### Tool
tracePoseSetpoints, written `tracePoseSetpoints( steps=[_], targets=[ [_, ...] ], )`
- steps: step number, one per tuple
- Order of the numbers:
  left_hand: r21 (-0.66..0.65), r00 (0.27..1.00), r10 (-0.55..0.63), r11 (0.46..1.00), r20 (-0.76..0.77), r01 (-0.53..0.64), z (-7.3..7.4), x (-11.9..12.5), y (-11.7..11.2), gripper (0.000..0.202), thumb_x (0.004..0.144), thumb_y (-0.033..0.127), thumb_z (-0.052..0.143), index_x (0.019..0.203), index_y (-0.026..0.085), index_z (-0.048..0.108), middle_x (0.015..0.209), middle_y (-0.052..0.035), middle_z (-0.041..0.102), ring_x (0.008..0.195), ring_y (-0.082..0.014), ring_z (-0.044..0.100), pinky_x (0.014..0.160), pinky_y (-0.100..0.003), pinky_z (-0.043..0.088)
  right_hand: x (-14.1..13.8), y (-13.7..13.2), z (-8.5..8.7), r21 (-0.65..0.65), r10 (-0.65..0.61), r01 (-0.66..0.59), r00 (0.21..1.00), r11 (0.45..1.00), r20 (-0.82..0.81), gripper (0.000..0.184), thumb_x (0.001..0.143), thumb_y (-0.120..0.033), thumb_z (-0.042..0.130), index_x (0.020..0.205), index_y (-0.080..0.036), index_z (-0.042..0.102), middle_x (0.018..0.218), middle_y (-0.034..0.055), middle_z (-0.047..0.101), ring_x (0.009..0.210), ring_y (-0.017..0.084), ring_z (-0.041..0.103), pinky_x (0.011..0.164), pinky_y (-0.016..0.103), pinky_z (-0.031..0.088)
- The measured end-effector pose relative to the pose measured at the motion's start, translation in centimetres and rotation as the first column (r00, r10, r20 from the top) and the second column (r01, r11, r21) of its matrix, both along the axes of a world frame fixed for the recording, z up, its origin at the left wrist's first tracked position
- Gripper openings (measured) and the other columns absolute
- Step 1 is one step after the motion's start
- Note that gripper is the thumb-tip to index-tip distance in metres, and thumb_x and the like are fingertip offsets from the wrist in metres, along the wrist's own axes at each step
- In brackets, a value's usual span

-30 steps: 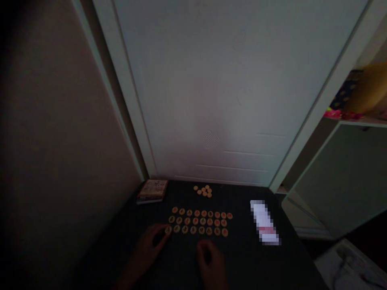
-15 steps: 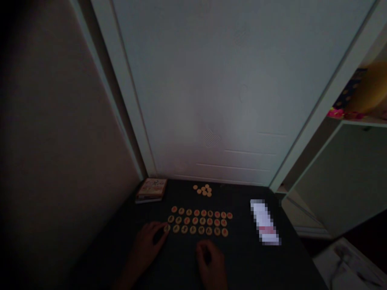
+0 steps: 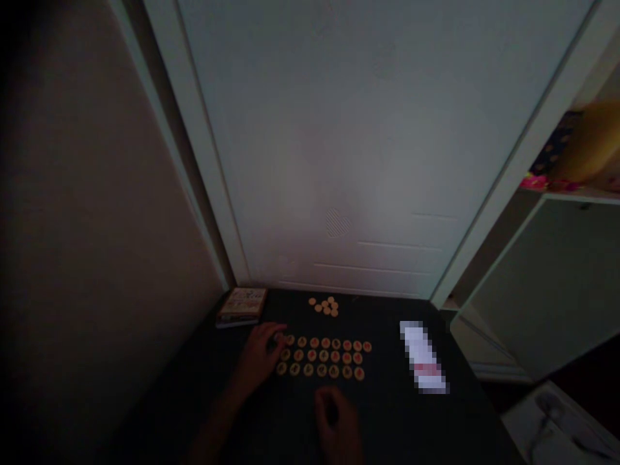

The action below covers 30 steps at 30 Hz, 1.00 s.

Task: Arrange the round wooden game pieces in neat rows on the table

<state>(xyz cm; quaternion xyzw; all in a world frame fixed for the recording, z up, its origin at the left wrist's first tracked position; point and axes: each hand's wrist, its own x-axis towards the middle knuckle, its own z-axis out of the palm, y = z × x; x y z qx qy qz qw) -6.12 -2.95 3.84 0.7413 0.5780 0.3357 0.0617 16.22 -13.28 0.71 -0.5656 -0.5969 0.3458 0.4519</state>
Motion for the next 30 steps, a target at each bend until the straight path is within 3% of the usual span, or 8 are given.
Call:
tracePoseSetpoints(
  steps=[5, 8, 12, 16, 21, 23, 26, 30],
  targets=[
    [-0.038, 0.990, -0.126, 0.992, -0.067, 0.124, 1.3, 3.6, 7.6, 0.029, 0.090, 0.016, 0.062, 0.118, 0.022, 0.066, 0.123, -0.0069, 0.068, 0.118, -0.0238, 0.059, 0.106, -0.040, 0.045, 0.2, 0.3, -0.7, 0.006, 0.000, 0.000, 1.000, 1.000, 0.003, 0.036, 0.091, -0.051, 0.057, 0.087, -0.020, 0.074, 0.078, 0.0050, 0.077, 0.075, 0.021, 0.072, 0.069, 0.023, 0.053],
    [-0.082, 0.977, -0.185, 0.981, -0.102, 0.177, 1.2, 5.0, 10.8, 0.025, 0.092, 0.020, 0.064, 0.118, 0.020, 0.065, 0.125, -0.0088, 0.066, 0.115, -0.0242, 0.061, 0.102, -0.042, 0.048, 0.1, 0.5, -1.1, 0.018, -0.033, 0.033, 0.999, 0.999, -0.006, 0.035, 0.089, -0.051, 0.059, 0.086, -0.021, 0.075, 0.078, 0.0044, 0.077, 0.073, 0.020, 0.072, 0.068, 0.022, 0.053],
    [-0.145, 0.965, -0.236, 0.965, -0.111, 0.219, 0.8, 5.6, 12.6, 0.029, 0.097, 0.031, 0.060, 0.123, 0.019, 0.060, 0.127, -0.0083, 0.062, 0.103, -0.0229, 0.066, 0.087, -0.044, 0.056, 0.0, 0.6, -1.0, 0.039, -0.056, 0.056, 0.998, 0.998, -0.013, 0.036, 0.089, -0.052, 0.059, 0.084, -0.021, 0.076, 0.073, 0.0033, 0.076, 0.068, 0.018, 0.071, 0.063, 0.020, 0.052],
    [-0.168, 0.974, -0.220, 0.963, -0.045, 0.210, 1.0, 5.2, 12.6, 0.028, 0.097, 0.030, 0.061, 0.122, 0.019, 0.060, 0.126, -0.0086, 0.063, 0.103, -0.0229, 0.066, 0.088, -0.043, 0.056, 0.0, 0.4, -0.3, 0.037, -0.041, 0.042, 0.999, 0.998, -0.024, 0.037, 0.089, -0.052, 0.059, 0.083, -0.020, 0.075, 0.073, 0.0037, 0.076, 0.068, 0.018, 0.070, 0.063, 0.020, 0.052],
    [-0.124, 0.978, -0.169, 0.975, 0.126, 0.184, 2.5, 5.3, 9.5, 0.023, 0.096, 0.026, 0.055, 0.113, 0.019, 0.069, 0.115, -0.0108, 0.071, 0.114, -0.0264, 0.063, 0.105, -0.046, 0.046, 0.1, 0.3, 0.1, 0.009, -0.023, 0.023, 0.999, 1.000, -0.026, 0.035, 0.090, -0.051, 0.058, 0.087, -0.021, 0.075, 0.077, 0.0045, 0.076, 0.071, 0.019, 0.070, 0.067, 0.022, 0.053],
    [-0.114, 0.963, -0.164, 0.975, 0.216, 0.192, 2.9, 5.8, 6.6, 0.028, 0.095, 0.031, 0.054, 0.118, 0.021, 0.066, 0.118, -0.0085, 0.072, 0.109, -0.0240, 0.067, 0.097, -0.040, 0.053, 0.1, 0.3, -0.1, 0.003, -0.022, 0.022, 1.000, 1.000, -0.022, 0.035, 0.091, -0.051, 0.057, 0.088, -0.021, 0.075, 0.078, 0.0047, 0.076, 0.072, 0.020, 0.070, 0.068, 0.023, 0.054],
    [-0.145, 0.927, -0.183, 0.960, 0.329, 0.241, 2.6, 6.4, 0.9, 0.032, 0.096, 0.038, 0.052, 0.120, 0.021, 0.066, 0.108, -0.0055, 0.077, 0.089, -0.0196, 0.075, 0.077, -0.030, 0.060, 0.1, 0.5, -0.4, 0.020, -0.028, 0.030, 0.998, 0.999, -0.057, 0.035, 0.090, -0.051, 0.058, 0.093, -0.020, 0.074, 0.083, 0.0060, 0.077, 0.076, 0.020, 0.071, 0.071, 0.023, 0.055],
    [-0.291, 0.799, -0.102, 0.898, 0.592, 0.331, 0.5, 6.4, -5.8, 0.029, 0.095, 0.042, 0.055, 0.109, 0.026, 0.073, 0.105, -0.0035, 0.079, 0.094, -0.0213, 0.073, 0.087, -0.032, 0.058, 0.2, 0.6, -0.4, 0.066, -0.031, 0.040, 0.991, 0.997, -0.129, 0.034, 0.088, -0.049, 0.063, 0.101, -0.020, 0.073, 0.096, 0.0083, 0.077, 0.084, 0.021, 0.072, 0.076, 0.025, 0.057]
  ],
)
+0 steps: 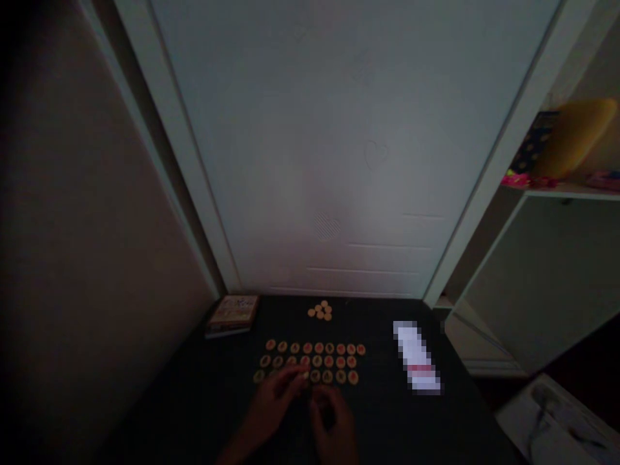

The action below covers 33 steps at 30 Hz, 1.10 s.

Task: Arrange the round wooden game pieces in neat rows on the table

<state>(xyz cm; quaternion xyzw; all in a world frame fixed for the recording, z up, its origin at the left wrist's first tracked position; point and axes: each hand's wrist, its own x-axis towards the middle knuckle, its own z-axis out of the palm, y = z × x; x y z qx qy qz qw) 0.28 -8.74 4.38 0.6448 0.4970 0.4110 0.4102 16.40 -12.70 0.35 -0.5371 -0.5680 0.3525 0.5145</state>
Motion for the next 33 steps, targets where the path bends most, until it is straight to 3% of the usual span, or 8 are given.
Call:
tracePoseSetpoints(
  steps=[4, 12, 24, 29, 33],
  targets=[
    [-0.115, 0.992, 0.045, 0.993, 0.119, -0.032, -1.8, -0.1, -2.6, 0.031, 0.091, 0.048, 0.060, 0.103, 0.025, 0.077, 0.104, -0.0047, 0.080, 0.096, -0.0242, 0.073, 0.088, -0.032, 0.057, -0.1, -0.2, 0.7, 0.004, 0.047, -0.047, 0.999, 0.999, -0.016, 0.033, 0.086, -0.049, 0.067, 0.100, -0.020, 0.073, 0.093, 0.0073, 0.076, 0.081, 0.021, 0.072, 0.075, 0.025, 0.057],
    [-0.203, 0.955, 0.003, 0.977, 0.296, 0.060, -2.9, 0.0, -2.4, 0.043, 0.082, 0.055, 0.068, 0.109, 0.022, 0.074, 0.109, -0.0085, 0.079, 0.099, -0.0264, 0.074, 0.088, -0.034, 0.059, -0.3, -0.2, 1.2, -0.001, 0.056, -0.056, 0.998, 0.998, 0.005, 0.036, 0.089, -0.054, 0.062, 0.092, -0.021, 0.075, 0.085, 0.0061, 0.076, 0.078, 0.020, 0.072, 0.075, 0.026, 0.056],
    [-0.165, 0.964, -0.045, 0.982, 0.263, 0.091, -2.6, 0.0, -2.6, 0.031, 0.087, 0.047, 0.066, 0.103, 0.023, 0.077, 0.107, -0.0074, 0.079, 0.097, -0.0255, 0.073, 0.088, -0.033, 0.058, -0.2, -0.4, 0.8, -0.045, 0.047, -0.045, 0.998, 0.998, 0.045, 0.031, 0.090, -0.049, 0.061, 0.093, -0.021, 0.075, 0.090, 0.0067, 0.077, 0.086, 0.022, 0.072, 0.080, 0.027, 0.055],
    [-0.160, 0.986, -0.003, 0.987, 0.167, 0.030, -2.2, -0.1, -2.6, 0.034, 0.086, 0.052, 0.064, 0.104, 0.026, 0.077, 0.106, -0.0064, 0.079, 0.098, -0.0259, 0.072, 0.091, -0.035, 0.056, -0.3, -0.5, 0.9, -0.040, 0.080, -0.079, 0.997, 0.996, 0.024, 0.033, 0.090, -0.050, 0.060, 0.094, -0.021, 0.074, 0.087, 0.0064, 0.077, 0.080, 0.022, 0.073, 0.075, 0.027, 0.056],
    [-0.196, 0.972, 0.024, 0.980, 0.233, 0.023, -2.0, 0.0, -2.6, 0.036, 0.084, 0.054, 0.066, 0.096, 0.022, 0.073, 0.096, -0.0060, 0.079, 0.091, -0.0240, 0.073, 0.082, -0.031, 0.059, -0.4, -0.5, 1.0, 0.004, 0.045, -0.045, 0.998, 0.999, 0.041, 0.030, 0.088, -0.049, 0.064, 0.091, -0.021, 0.075, 0.082, 0.0053, 0.078, 0.074, 0.021, 0.073, 0.071, 0.026, 0.057]
  ],
)
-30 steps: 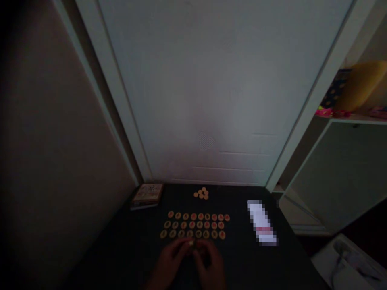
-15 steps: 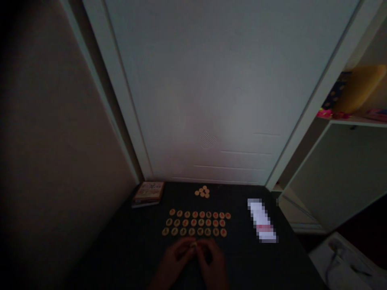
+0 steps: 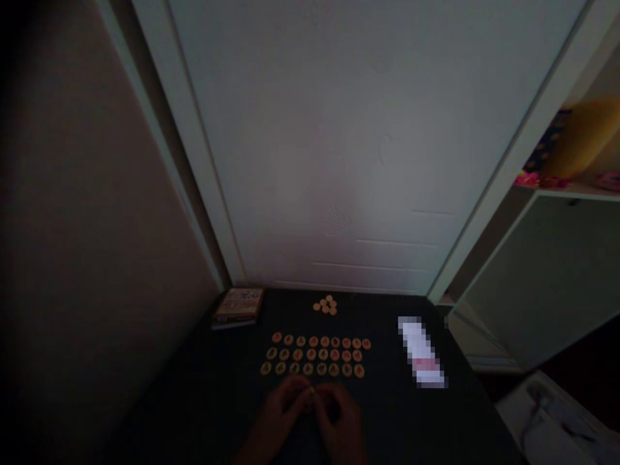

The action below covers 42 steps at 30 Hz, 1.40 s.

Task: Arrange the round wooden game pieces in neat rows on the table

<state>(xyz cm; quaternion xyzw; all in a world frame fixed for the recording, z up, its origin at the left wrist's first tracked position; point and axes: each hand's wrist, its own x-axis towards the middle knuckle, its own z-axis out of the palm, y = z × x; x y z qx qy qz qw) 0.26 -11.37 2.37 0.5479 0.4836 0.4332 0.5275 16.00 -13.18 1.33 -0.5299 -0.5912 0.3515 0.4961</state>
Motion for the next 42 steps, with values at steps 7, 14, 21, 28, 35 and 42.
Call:
tracePoseSetpoints(
  steps=[7, 14, 21, 28, 35, 42],
  targets=[
    [0.039, 0.994, -0.083, 0.996, -0.078, 0.086, 0.5, -0.4, -0.1, 0.029, 0.086, 0.045, 0.066, 0.104, 0.025, 0.075, 0.106, -0.0066, 0.078, 0.101, -0.0247, 0.071, 0.092, -0.033, 0.055, -0.1, 0.0, 0.5, -0.033, -0.014, 0.015, 0.999, 0.999, 0.033, 0.028, 0.088, -0.047, 0.065, 0.093, -0.022, 0.075, 0.086, 0.0041, 0.077, 0.078, 0.020, 0.072, 0.072, 0.024, 0.055],
    [0.004, 0.998, -0.065, 0.998, 0.013, 0.065, -0.3, -0.5, 0.0, 0.027, 0.086, 0.038, 0.068, 0.109, 0.023, 0.070, 0.106, -0.0068, 0.078, 0.099, -0.0239, 0.072, 0.091, -0.033, 0.055, 0.0, -0.1, -0.1, -0.077, -0.018, 0.019, 1.000, 0.997, 0.021, 0.030, 0.088, -0.048, 0.064, 0.096, -0.021, 0.073, 0.090, 0.0050, 0.078, 0.082, 0.021, 0.072, 0.075, 0.024, 0.054],
    [0.003, 0.994, -0.092, 0.996, 0.054, 0.092, 0.8, -0.2, 0.0, 0.026, 0.087, 0.043, 0.067, 0.102, 0.023, 0.076, 0.105, -0.0068, 0.079, 0.099, -0.0245, 0.072, 0.091, -0.032, 0.056, 0.0, 0.0, 0.0, -0.054, -0.002, 0.003, 1.000, 0.999, 0.014, 0.038, 0.089, -0.055, 0.060, 0.097, -0.021, 0.075, 0.088, 0.0057, 0.078, 0.078, 0.020, 0.072, 0.073, 0.024, 0.056],
    [0.024, 0.987, -0.153, 0.988, 0.038, 0.153, 0.5, -0.4, -0.1, 0.031, 0.088, 0.040, 0.068, 0.115, 0.026, 0.074, 0.117, -0.0067, 0.076, 0.107, -0.0256, 0.071, 0.097, -0.035, 0.054, -0.8, 0.6, 0.6, 0.022, -0.179, 0.178, 0.984, 0.984, 0.025, 0.053, 0.078, -0.072, 0.062, 0.087, -0.022, 0.078, 0.068, 0.0050, 0.076, 0.072, 0.022, 0.072, 0.063, 0.024, 0.057],
    [0.058, 0.989, -0.147, 0.987, -0.018, 0.148, -0.4, -0.4, -0.3, 0.026, 0.089, 0.035, 0.067, 0.113, 0.027, 0.075, 0.115, -0.0051, 0.077, 0.106, -0.0245, 0.071, 0.096, -0.033, 0.055, -0.7, 0.5, 0.2, -0.045, -0.172, 0.173, 0.985, 0.984, 0.033, 0.051, 0.077, -0.070, 0.064, 0.084, -0.021, 0.078, 0.069, 0.0054, 0.077, 0.073, 0.023, 0.073, 0.064, 0.025, 0.056],
    [0.077, 0.988, -0.139, 0.987, -0.073, 0.144, 0.7, -0.3, -0.4, 0.026, 0.092, 0.038, 0.064, 0.112, 0.028, 0.075, 0.113, -0.0046, 0.077, 0.105, -0.0229, 0.071, 0.094, -0.030, 0.055, 0.5, 0.2, -0.4, -0.136, -0.016, 0.015, 1.000, 0.991, -0.006, 0.036, 0.088, -0.055, 0.062, 0.086, -0.021, 0.075, 0.084, 0.0053, 0.078, 0.081, 0.022, 0.073, 0.076, 0.027, 0.054]
  ],
)
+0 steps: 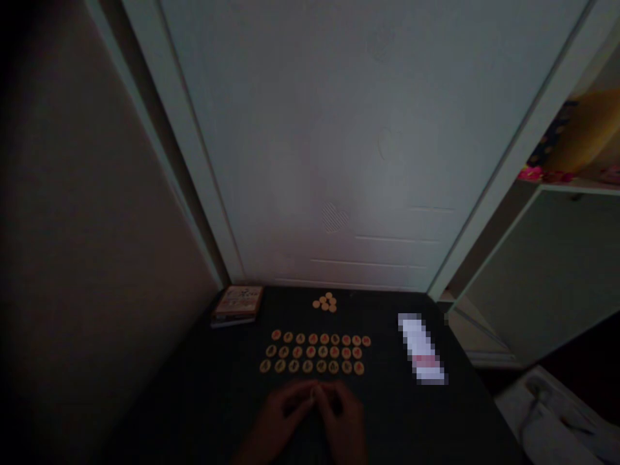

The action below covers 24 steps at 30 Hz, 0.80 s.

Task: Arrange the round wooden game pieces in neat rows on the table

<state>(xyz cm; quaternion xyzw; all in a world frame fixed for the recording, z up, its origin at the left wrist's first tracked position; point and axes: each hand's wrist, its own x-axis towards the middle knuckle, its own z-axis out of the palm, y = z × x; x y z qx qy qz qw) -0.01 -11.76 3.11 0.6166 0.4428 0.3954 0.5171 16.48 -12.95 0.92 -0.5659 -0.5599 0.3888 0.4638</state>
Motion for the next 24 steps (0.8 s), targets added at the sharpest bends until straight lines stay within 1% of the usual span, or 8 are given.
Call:
tracePoseSetpoints(
  steps=[5, 8, 11, 15, 19, 22, 24],
  targets=[
    [0.035, 0.999, 0.031, 0.999, -0.010, -0.030, 0.4, 0.1, 0.0, 0.024, 0.092, 0.035, 0.062, 0.112, 0.031, 0.075, 0.113, -0.0035, 0.076, 0.105, -0.0223, 0.070, 0.094, -0.029, 0.054, -0.1, 0.0, 0.3, 0.033, 0.031, -0.031, 0.999, 0.999, -0.025, 0.031, 0.091, -0.049, 0.060, 0.094, -0.022, 0.074, 0.091, 0.0060, 0.077, 0.088, 0.023, 0.072, 0.082, 0.028, 0.054],
    [0.052, 0.998, 0.050, 0.997, -0.023, -0.049, 0.4, 0.1, -0.1, 0.024, 0.092, 0.033, 0.063, 0.113, 0.031, 0.075, 0.115, -0.0038, 0.075, 0.107, -0.0225, 0.069, 0.096, -0.030, 0.053, -0.2, -0.1, 0.4, 0.034, 0.045, -0.044, 0.999, 0.998, -0.022, 0.031, 0.092, -0.048, 0.059, 0.098, -0.021, 0.073, 0.091, 0.0062, 0.076, 0.086, 0.023, 0.071, 0.081, 0.029, 0.054],
    [0.058, 0.997, 0.074, 0.996, -0.018, -0.073, 0.3, 0.2, -0.1, 0.025, 0.091, 0.034, 0.064, 0.113, 0.029, 0.074, 0.114, -0.0053, 0.076, 0.106, -0.0231, 0.070, 0.094, -0.031, 0.054, -0.2, -0.2, 0.5, 0.041, 0.069, -0.068, 0.997, 0.997, -0.025, 0.029, 0.091, -0.046, 0.060, 0.102, -0.021, 0.072, 0.093, 0.0061, 0.076, 0.085, 0.022, 0.071, 0.079, 0.029, 0.054],
    [0.015, 0.995, 0.094, 0.995, 0.043, -0.095, 0.3, 0.3, 0.0, 0.023, 0.088, 0.036, 0.067, 0.107, 0.024, 0.075, 0.108, -0.0065, 0.078, 0.099, -0.0235, 0.073, 0.089, -0.030, 0.057, -0.2, -0.1, 0.6, 0.070, 0.089, -0.088, 0.996, 0.994, -0.001, 0.026, 0.090, -0.042, 0.063, 0.106, -0.022, 0.072, 0.095, 0.0047, 0.076, 0.084, 0.021, 0.071, 0.078, 0.027, 0.054],
    [-0.042, 0.989, 0.113, 0.993, 0.100, -0.110, -0.1, 0.5, 0.4, 0.022, 0.087, 0.039, 0.068, 0.097, 0.021, 0.075, 0.099, -0.0066, 0.080, 0.093, -0.0235, 0.074, 0.086, -0.030, 0.057, -0.3, -0.2, 0.7, 0.098, 0.097, -0.101, 0.994, 0.990, 0.040, 0.024, 0.090, -0.040, 0.064, 0.105, -0.023, 0.073, 0.093, 0.0037, 0.076, 0.081, 0.019, 0.070, 0.074, 0.025, 0.053],
    [-0.076, 0.982, 0.154, 0.986, 0.113, -0.146, -0.6, 0.6, 0.6, 0.025, 0.084, 0.043, 0.071, 0.091, 0.020, 0.076, 0.092, -0.0070, 0.080, 0.087, -0.0244, 0.075, 0.078, -0.029, 0.059, -0.4, -0.3, 0.7, 0.101, 0.087, -0.091, 0.995, 0.991, 0.042, 0.024, 0.089, -0.040, 0.065, 0.104, -0.022, 0.072, 0.095, 0.0050, 0.076, 0.085, 0.020, 0.070, 0.076, 0.025, 0.053],
    [-0.092, 0.980, 0.164, 0.984, 0.114, -0.154, -0.7, 0.6, 0.7, 0.027, 0.083, 0.045, 0.071, 0.091, 0.019, 0.077, 0.090, -0.0073, 0.080, 0.085, -0.0249, 0.075, 0.074, -0.029, 0.059, -0.6, -0.4, 0.7, 0.101, 0.077, -0.081, 0.996, 0.992, 0.040, 0.025, 0.089, -0.040, 0.064, 0.104, -0.022, 0.072, 0.094, 0.0053, 0.076, 0.083, 0.020, 0.071, 0.075, 0.025, 0.054]
  ],
)
